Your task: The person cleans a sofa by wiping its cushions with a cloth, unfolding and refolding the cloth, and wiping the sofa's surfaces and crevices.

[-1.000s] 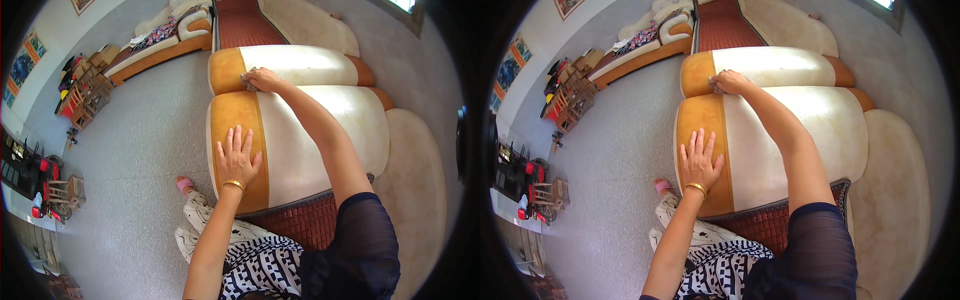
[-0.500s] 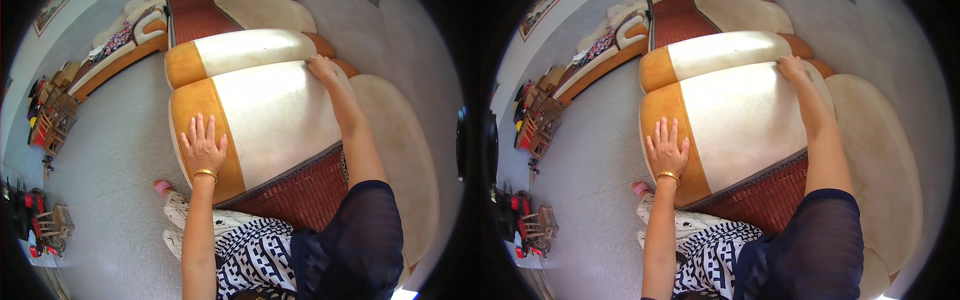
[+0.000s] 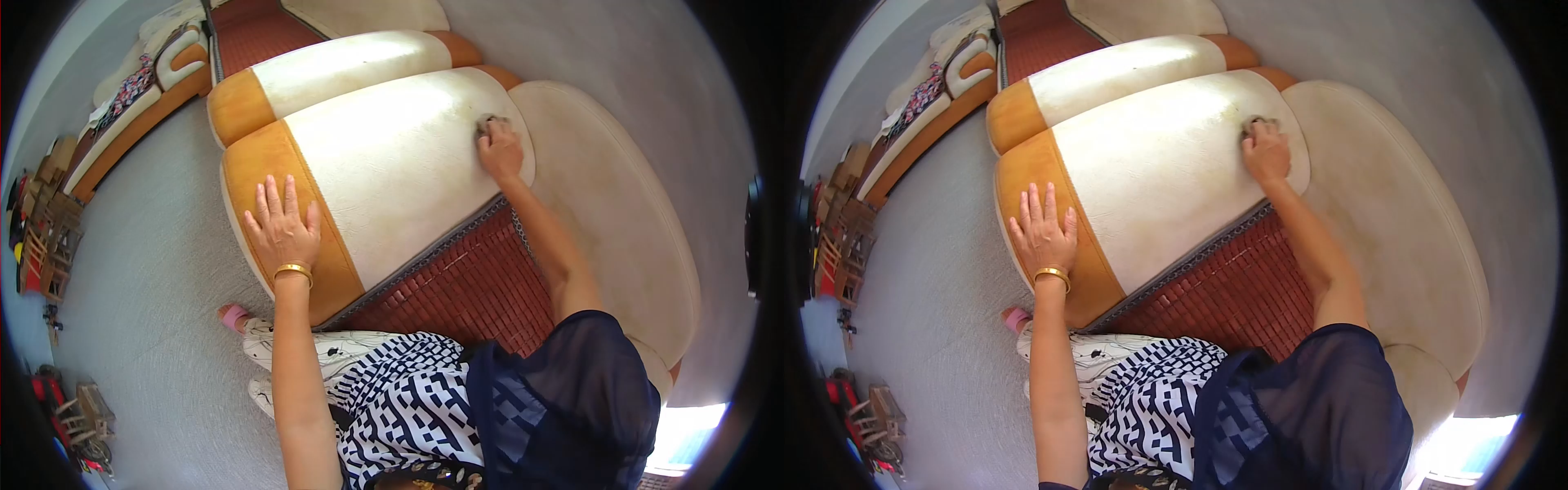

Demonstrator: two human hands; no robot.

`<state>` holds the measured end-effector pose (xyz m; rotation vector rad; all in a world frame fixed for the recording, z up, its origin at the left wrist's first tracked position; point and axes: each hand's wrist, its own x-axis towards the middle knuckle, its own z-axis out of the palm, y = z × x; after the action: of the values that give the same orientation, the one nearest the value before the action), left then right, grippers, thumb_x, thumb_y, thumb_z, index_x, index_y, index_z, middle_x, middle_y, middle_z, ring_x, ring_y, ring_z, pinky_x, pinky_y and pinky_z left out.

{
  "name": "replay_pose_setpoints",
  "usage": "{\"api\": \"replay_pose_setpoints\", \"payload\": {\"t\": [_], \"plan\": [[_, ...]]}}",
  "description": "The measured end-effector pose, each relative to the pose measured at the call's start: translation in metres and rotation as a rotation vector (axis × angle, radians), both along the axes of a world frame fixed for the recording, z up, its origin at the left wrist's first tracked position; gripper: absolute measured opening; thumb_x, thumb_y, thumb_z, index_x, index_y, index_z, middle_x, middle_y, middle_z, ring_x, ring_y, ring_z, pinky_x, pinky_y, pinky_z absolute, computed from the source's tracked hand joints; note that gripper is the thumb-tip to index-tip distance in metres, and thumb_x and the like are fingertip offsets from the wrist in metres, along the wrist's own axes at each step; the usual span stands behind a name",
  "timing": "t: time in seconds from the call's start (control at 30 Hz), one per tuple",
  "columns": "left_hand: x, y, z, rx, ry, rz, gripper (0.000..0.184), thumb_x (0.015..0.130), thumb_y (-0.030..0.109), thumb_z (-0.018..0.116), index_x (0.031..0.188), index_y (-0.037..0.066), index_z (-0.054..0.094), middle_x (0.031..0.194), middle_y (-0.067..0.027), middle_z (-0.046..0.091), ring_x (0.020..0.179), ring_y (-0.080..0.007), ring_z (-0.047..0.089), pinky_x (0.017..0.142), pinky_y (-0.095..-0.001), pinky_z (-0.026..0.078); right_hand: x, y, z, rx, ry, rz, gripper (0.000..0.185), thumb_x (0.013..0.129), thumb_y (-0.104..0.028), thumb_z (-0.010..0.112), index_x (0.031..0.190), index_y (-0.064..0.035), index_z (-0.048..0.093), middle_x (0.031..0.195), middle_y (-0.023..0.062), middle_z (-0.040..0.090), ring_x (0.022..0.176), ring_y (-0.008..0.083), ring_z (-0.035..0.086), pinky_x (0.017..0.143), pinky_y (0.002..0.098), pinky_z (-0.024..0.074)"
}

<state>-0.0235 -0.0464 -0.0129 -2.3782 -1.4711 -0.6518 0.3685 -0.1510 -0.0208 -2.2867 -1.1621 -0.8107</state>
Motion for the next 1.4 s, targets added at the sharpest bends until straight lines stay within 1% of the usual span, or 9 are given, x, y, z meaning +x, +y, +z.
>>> {"api": "replay_pose_setpoints", "payload": {"t": [0.17, 0.27, 0.4, 0.57, 0.63, 0.77, 0.97, 1.07, 1.4], "plan": [[0.0, -0.001, -0.001, -0.001, 0.019, 0.016, 0.055, 0.093, 0.044, 0.042, 0.142, 0.02, 0.038, 0.15, -0.008, 0.031, 0.139, -0.0253, 0.026, 0.111, -0.0528, 0.02, -0.09, -0.015, -0.009, 0.095, -0.017, 0.244, 0.03, 0.074, -0.019, 0.063, 0.103, -0.0119, 0.062, 0.111, 0.0079, 0.06, 0.09, 0.0304, 0.057, 0.076, 0.0411, 0.0501], [0.001, 0.0, -0.001, 0.003, 0.026, 0.02, 0.055, 0.094, 0.044, 0.042, 0.142, 0.02, 0.038, 0.15, -0.0077, 0.031, 0.139, -0.0251, 0.026, 0.111, -0.0528, 0.021, -0.148, -0.014, -0.018, 0.067, -0.006, 0.352, 0.027, 0.071, -0.021, 0.065, 0.098, -0.0184, 0.063, 0.11, 0.0045, 0.059, 0.091, 0.0234, 0.058, 0.069, 0.0353, 0.0496], [0.0, 0.001, -0.003, 0.024, 0.029, 0.014, 0.055, 0.093, 0.045, 0.042, 0.142, 0.021, 0.039, 0.15, -0.0074, 0.032, 0.139, -0.0254, 0.027, 0.111, -0.0531, 0.021, -0.212, -0.022, -0.017, 0.104, -0.131, 0.712, 0.024, 0.068, -0.022, 0.068, 0.092, -0.018, 0.064, 0.114, 0.0047, 0.058, 0.096, 0.0215, 0.056, 0.078, 0.0343, 0.0444], [-0.001, 0.002, -0.004, 0.022, 0.029, 0.005, 0.054, 0.094, 0.044, 0.042, 0.142, 0.021, 0.039, 0.15, -0.0066, 0.032, 0.139, -0.0253, 0.027, 0.111, -0.0532, 0.021, -0.185, -0.013, -0.023, 0.159, -0.286, 0.928, 0.023, 0.068, -0.022, 0.069, 0.09, -0.0189, 0.064, 0.114, 0.0043, 0.059, 0.097, 0.0209, 0.056, 0.079, 0.0343, 0.0431], [-0.001, 0.003, -0.005, 0.019, 0.031, 0.006, 0.054, 0.094, 0.044, 0.042, 0.142, 0.021, 0.039, 0.15, -0.0064, 0.032, 0.139, -0.0251, 0.027, 0.111, -0.0531, 0.021, -0.156, -0.005, -0.021, 0.203, -0.353, 0.818, 0.021, 0.069, -0.019, 0.068, 0.09, -0.0196, 0.065, 0.111, 0.0042, 0.06, 0.096, 0.022, 0.057, 0.077, 0.0342, 0.0452], [0.0, 0.002, -0.004, 0.011, 0.032, 0.006, 0.053, 0.094, 0.044, 0.041, 0.142, 0.021, 0.039, 0.15, -0.0057, 0.031, 0.14, -0.0246, 0.026, 0.111, -0.0526, 0.019, -0.077, 0.01, 0.0, 0.171, -0.167, 0.531, 0.024, 0.07, -0.016, 0.064, 0.095, -0.0157, 0.064, 0.11, 0.0047, 0.061, 0.092, 0.0243, 0.059, 0.076, 0.0356, 0.0508], [0.0, 0.002, -0.003, 0.011, 0.046, 0.019, 0.053, 0.094, 0.045, 0.041, 0.142, 0.022, 0.038, 0.151, -0.0048, 0.031, 0.14, -0.0241, 0.026, 0.112, -0.052, 0.019, 0.083, 0.03, 0.0, 0.071, -0.048, 0.078, 0.034, 0.081, -0.023, 0.056, 0.112, -0.0102, 0.062, 0.116, 0.0111, 0.06, 0.104, 0.0327, 0.056, 0.089, 0.0418, 0.0456], [0.0, 0.003, -0.005, 0.017, 0.052, 0.023, 0.053, 0.094, 0.046, 0.04, 0.142, 0.023, 0.038, 0.151, -0.0048, 0.031, 0.14, -0.024, 0.026, 0.112, -0.052, 0.02, 0.11, 0.014, 0.0, 0.144, 0.18, -0.11, 0.036, 0.083, -0.025, 0.054, 0.114, -0.0073, 0.06, 0.116, 0.015, 0.059, 0.107, 0.0341, 0.054, 0.093, 0.0426, 0.0431], [0.0, 0.004, -0.007, 0.054, 0.036, 0.01, 0.054, 0.092, 0.045, 0.044, 0.141, 0.022, 0.04, 0.149, -0.006, 0.033, 0.138, -0.0238, 0.029, 0.11, -0.0526, 0.023, 0.095, -0.062, -0.087, 0.386, 0.128, -0.194, 0.04, 0.083, -0.025, 0.053, 0.115, -0.0014, 0.058, 0.112, 0.0222, 0.057, 0.104, 0.0383, 0.054, 0.089, 0.0445, 0.0439]]}}
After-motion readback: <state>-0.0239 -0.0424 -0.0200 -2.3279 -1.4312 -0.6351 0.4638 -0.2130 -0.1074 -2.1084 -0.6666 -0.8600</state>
